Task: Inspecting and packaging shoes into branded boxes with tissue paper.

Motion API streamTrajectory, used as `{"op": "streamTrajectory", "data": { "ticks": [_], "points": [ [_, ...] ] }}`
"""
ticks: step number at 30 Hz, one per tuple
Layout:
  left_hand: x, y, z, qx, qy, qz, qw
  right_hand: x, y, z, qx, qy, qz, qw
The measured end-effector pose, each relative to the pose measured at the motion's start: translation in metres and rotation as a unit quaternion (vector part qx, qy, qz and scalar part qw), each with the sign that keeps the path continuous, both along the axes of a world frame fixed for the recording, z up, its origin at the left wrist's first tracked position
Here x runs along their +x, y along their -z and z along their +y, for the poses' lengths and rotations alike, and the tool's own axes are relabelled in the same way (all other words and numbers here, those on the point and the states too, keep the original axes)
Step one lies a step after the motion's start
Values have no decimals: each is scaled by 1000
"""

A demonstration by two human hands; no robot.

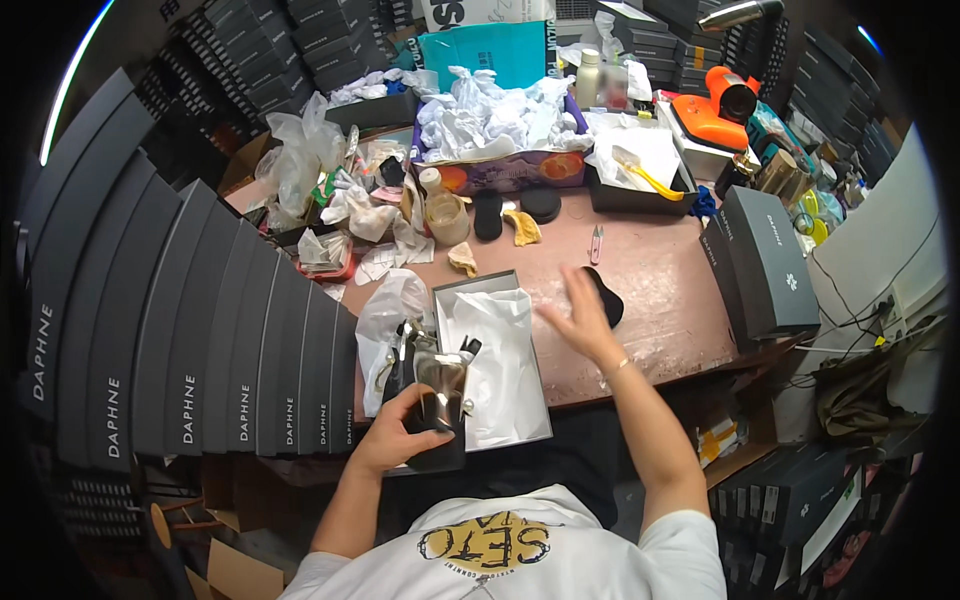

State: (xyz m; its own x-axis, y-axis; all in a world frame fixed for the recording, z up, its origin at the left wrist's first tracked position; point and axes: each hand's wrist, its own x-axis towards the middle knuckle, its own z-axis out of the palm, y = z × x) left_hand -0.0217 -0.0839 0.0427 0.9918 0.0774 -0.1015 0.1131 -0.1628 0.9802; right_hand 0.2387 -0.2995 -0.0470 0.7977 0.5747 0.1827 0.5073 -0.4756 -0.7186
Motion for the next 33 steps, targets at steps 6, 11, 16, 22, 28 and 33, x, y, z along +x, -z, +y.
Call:
{"op": "streamTrajectory", "data": {
  "ticks": [6,11,16,22,28,33],
  "points": [
    [23,-10,5,500,-35,-326,802,-127,-81,35,301,-191,443,822],
    [21,43,-18,-330,-373,-119,859,-167,-75,36,250,-147,156,944],
    [26,67,-21,-558,-191,33,807,-170,-77,22,142,-274,125,943],
    [11,63,-30,-540,-145,74,826,-127,-105,24,100,-125,130,978],
    [-6,66,-36,-585,-225,129,769,-185,-86,39,-10,-379,-175,909],
    [-34,73,-45,-543,-138,128,818,-148,-84,46,18,-278,-62,958]
  ]
}}
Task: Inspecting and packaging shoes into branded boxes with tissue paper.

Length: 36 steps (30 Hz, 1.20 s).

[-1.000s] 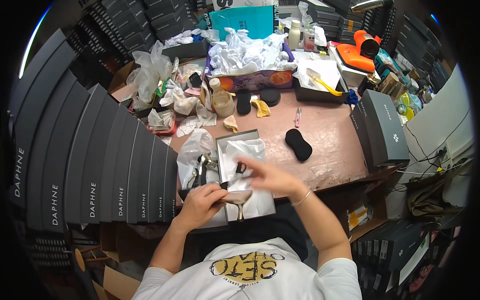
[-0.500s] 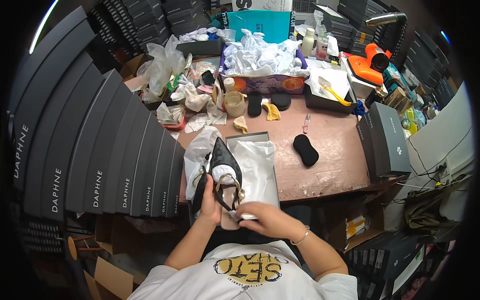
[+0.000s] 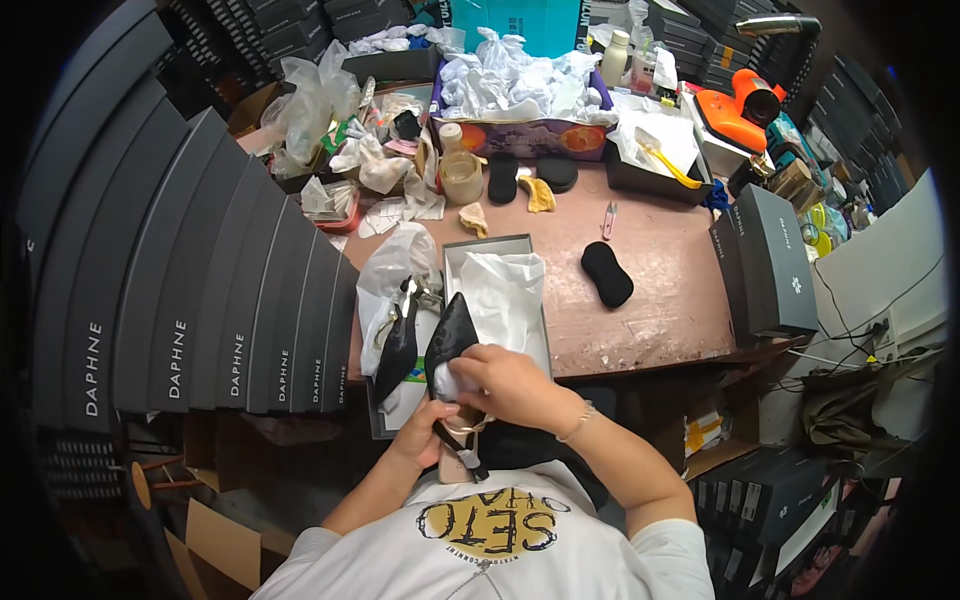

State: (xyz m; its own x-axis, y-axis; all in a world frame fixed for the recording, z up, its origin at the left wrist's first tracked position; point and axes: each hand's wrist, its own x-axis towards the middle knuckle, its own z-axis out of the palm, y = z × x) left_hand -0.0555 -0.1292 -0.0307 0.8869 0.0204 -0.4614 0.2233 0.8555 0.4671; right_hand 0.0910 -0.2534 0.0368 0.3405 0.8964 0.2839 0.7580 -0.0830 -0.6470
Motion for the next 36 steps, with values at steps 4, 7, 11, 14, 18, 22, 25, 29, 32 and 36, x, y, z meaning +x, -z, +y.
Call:
{"op": "streamTrajectory", "data": {
  "ticks": [4,7,11,14,18,22,25,29,32,36],
  "points": [
    [-9,-12,-4,9,-38,-10,999,-14,30,14,14,6,-9,1000],
    [-14,8,8,-8,-37,-11,999,0,28,3,121,85,181,972],
    [-3,-8,25,-77,-42,-4,996,35,40,1,28,196,-57,979],
    [3,10,35,-93,-58,5,994,47,35,-3,3,228,-24,973],
    [29,0,24,-38,-125,20,991,27,21,9,94,157,37,982],
    [34,-10,24,-30,-92,-26,995,1,0,6,-24,24,204,978],
    [23,-15,1,3,-95,-3,996,-12,33,27,-28,23,16,999],
    [28,-6,-17,17,-132,-30,991,-3,86,69,9,-4,-12,1000],
    [21,-10,-17,20,-124,-24,992,-5,85,70,-39,-21,10,999],
    [43,-1,35,119,-179,19,976,-32,36,38,-149,-118,77,979]
  ]
}}
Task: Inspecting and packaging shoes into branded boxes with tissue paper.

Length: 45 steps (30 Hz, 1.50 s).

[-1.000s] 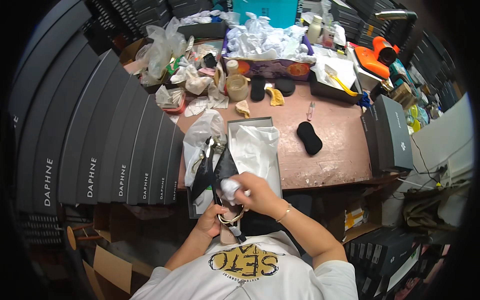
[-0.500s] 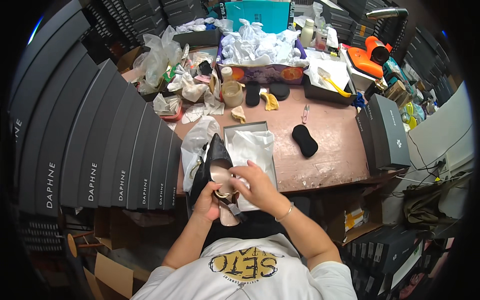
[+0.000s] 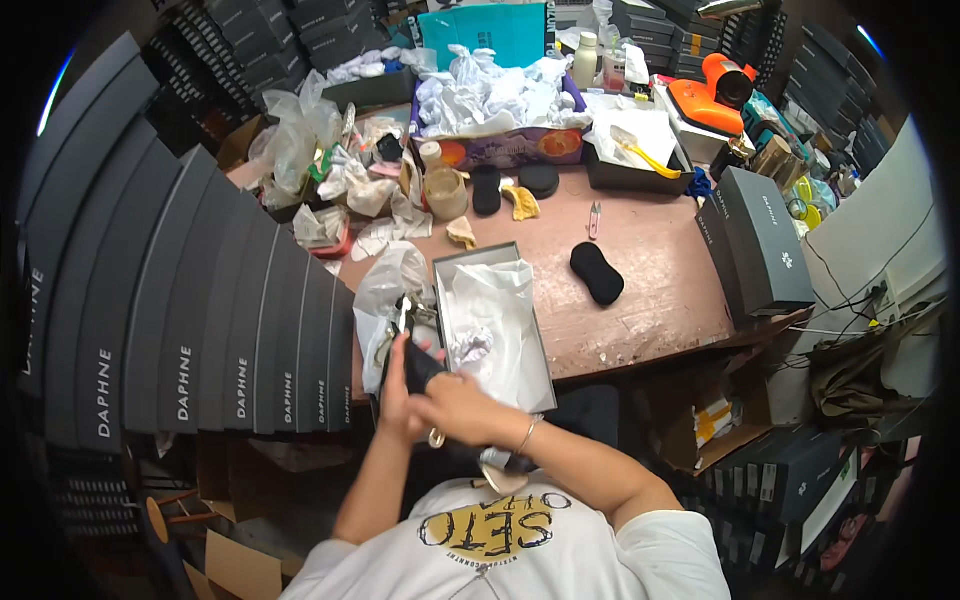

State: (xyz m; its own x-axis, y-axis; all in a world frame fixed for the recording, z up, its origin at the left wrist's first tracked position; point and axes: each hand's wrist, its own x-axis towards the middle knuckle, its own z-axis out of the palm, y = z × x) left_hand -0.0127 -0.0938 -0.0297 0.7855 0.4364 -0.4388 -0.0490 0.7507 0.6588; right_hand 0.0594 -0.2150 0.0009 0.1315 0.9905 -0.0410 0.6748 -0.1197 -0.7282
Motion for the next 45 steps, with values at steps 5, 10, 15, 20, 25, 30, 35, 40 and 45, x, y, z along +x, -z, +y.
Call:
{"op": "streamTrajectory", "data": {
  "ticks": [5,10,15,20,25,30,35,40,45],
  "points": [
    [3,8,3,100,66,40,992,-25,31,-3,82,94,-33,992],
    [-7,-13,17,207,30,56,976,-35,22,18,75,108,5,991],
    [-18,-10,1,221,51,62,972,-48,19,-5,145,131,-41,980],
    [-16,-16,-2,174,55,2,983,-53,-16,-57,106,101,98,984],
    [-10,-22,-9,165,107,-12,980,-33,-6,-43,16,27,17,999],
    [-7,-14,7,228,100,15,968,-30,30,-7,90,59,-46,993],
    [-8,-12,-2,146,120,-39,981,-27,23,-24,145,50,-2,988],
    [-7,-11,-1,121,138,-59,981,-50,9,-70,161,64,19,985],
    [-2,-9,1,93,132,-54,985,-22,-6,-73,113,153,23,981]
  ]
}}
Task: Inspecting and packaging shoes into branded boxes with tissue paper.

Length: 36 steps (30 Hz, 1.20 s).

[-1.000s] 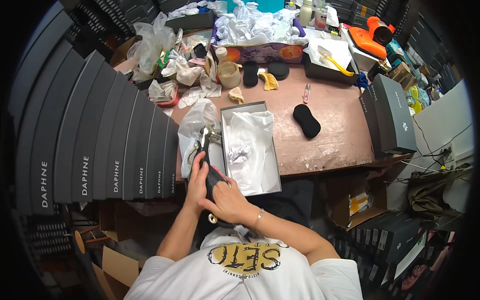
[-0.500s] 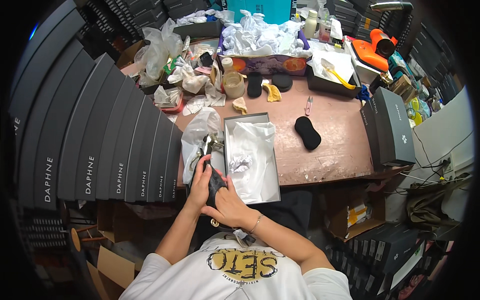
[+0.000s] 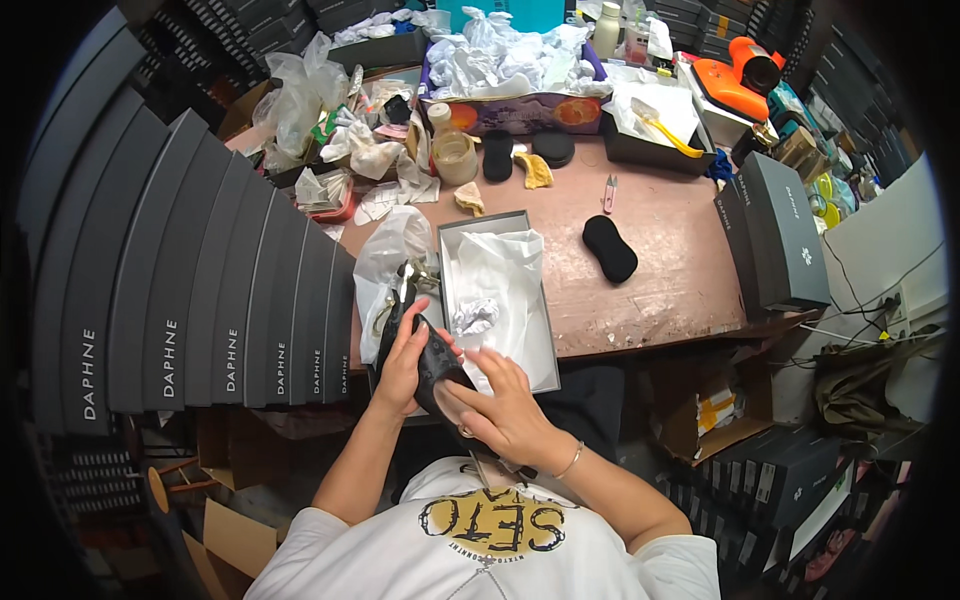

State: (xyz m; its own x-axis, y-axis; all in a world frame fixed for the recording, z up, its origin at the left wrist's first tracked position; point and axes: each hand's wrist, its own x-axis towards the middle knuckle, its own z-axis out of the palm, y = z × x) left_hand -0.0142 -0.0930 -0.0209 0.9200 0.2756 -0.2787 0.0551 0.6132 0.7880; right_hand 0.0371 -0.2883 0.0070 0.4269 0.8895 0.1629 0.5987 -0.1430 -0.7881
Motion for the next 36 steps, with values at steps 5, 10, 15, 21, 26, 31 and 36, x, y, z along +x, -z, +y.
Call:
{"op": "streamTrajectory", "data": {
  "ticks": [5,10,15,21,26,31,36],
  "points": [
    [9,-6,0,33,23,12,999,33,15,21,-37,-85,71,993],
    [13,2,13,34,17,75,996,18,32,56,-16,-22,69,997],
    [3,12,9,78,-27,82,993,2,37,74,-61,41,56,996],
    [-12,6,10,72,-43,108,991,-10,54,89,-34,72,38,996],
    [-18,-1,6,102,-76,86,988,-10,50,91,-76,43,49,995],
    [-21,-2,-2,90,-43,70,993,-13,28,64,-90,26,46,995],
    [-23,-13,-12,21,-75,59,995,-16,18,25,-4,6,190,982]
  ]
}}
